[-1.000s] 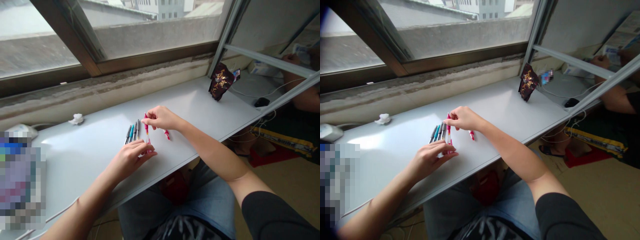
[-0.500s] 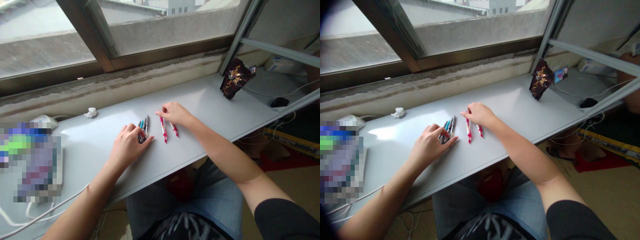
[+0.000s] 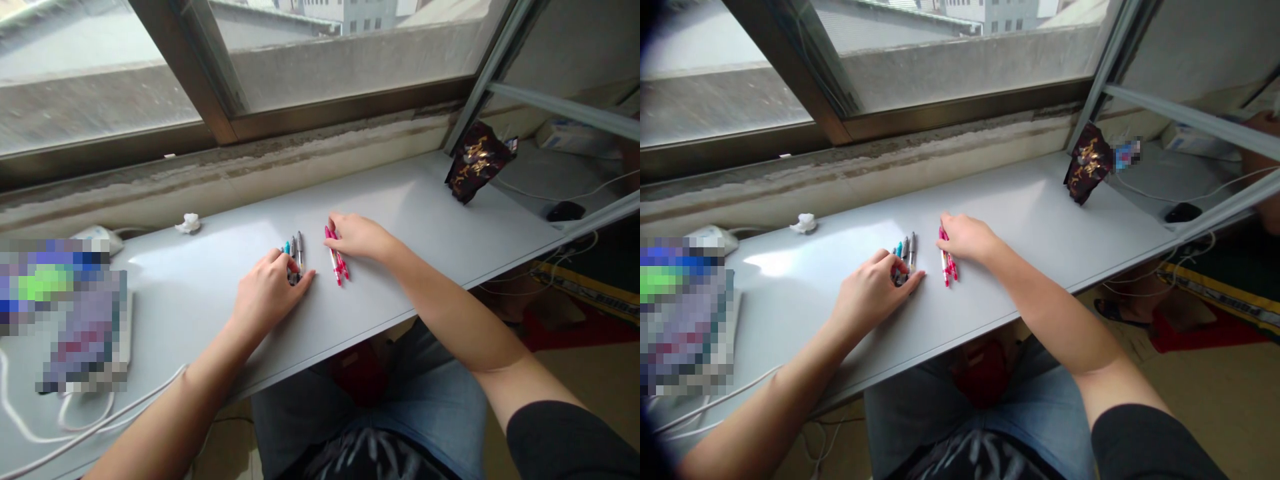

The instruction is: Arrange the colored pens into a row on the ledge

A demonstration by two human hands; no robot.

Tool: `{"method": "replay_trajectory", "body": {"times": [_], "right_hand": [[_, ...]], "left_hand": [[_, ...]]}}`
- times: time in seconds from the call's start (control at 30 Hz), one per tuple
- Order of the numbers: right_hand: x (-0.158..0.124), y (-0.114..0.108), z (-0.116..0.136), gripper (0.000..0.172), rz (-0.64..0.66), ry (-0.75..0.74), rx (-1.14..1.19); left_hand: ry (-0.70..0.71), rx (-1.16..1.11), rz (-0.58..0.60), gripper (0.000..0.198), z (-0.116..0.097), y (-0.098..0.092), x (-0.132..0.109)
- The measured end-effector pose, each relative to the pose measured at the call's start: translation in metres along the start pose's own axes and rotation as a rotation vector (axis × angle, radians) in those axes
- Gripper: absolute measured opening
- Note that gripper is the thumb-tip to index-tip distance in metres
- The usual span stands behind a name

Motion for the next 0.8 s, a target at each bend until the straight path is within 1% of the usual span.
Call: {"method": "replay_trajectory", "body": {"times": [0.07,0.17,0.23,0.37,0.5,0.57,0.63,0.7,0.77,0.8], "right_hand": [[-0.001,0.001,0.004,0.016,0.012,-0.029,0.011],[-0.002,0.002,0.006,0.012,0.026,-0.049,0.017],[-0.002,0.002,0.007,0.011,0.026,-0.059,0.013],[-0.004,0.001,0.012,0.012,0.035,-0.088,0.013],[-0.004,0.001,0.014,0.011,0.064,-0.095,0.025],[-0.004,0.001,0.012,0.012,0.064,-0.088,0.031],[-0.003,0.001,0.009,0.017,0.041,-0.092,0.052],[-0.002,-0.004,0.006,0.021,-0.022,-0.112,0.097],[-0.003,-0.010,0.008,0.022,-0.083,-0.168,0.182],[-0.003,-0.011,0.011,0.026,-0.085,-0.216,0.251]], "left_hand": [[-0.004,0.019,-0.010,0.033,-0.001,0.000,0.000],[-0.015,0.062,-0.013,0.033,-0.004,0.001,0.000],[-0.057,0.082,0.030,0.033,-0.004,0.002,0.000],[-0.150,0.110,0.154,0.031,-0.003,0.006,0.001],[-0.192,0.080,0.176,0.029,-0.002,0.007,0.002],[-0.215,0.058,0.165,0.026,0.000,0.008,0.003],[-0.234,0.021,0.134,0.023,0.003,0.008,0.004],[-0.241,-0.043,0.065,0.020,0.007,0.005,0.004],[-0.198,-0.163,-0.028,0.018,0.008,-0.001,0.004],[-0.161,-0.231,-0.068,0.017,0.008,-0.003,0.004]]}}
Point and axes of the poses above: each hand's wrist, its own x-axis towards the middle knuckle, its own y-axis out of the palm, z = x × y, the point moved 8 cm from there along x, towards the middle knuckle, and after that the axes turned 11 degrees about z, right-handed, at the moved point
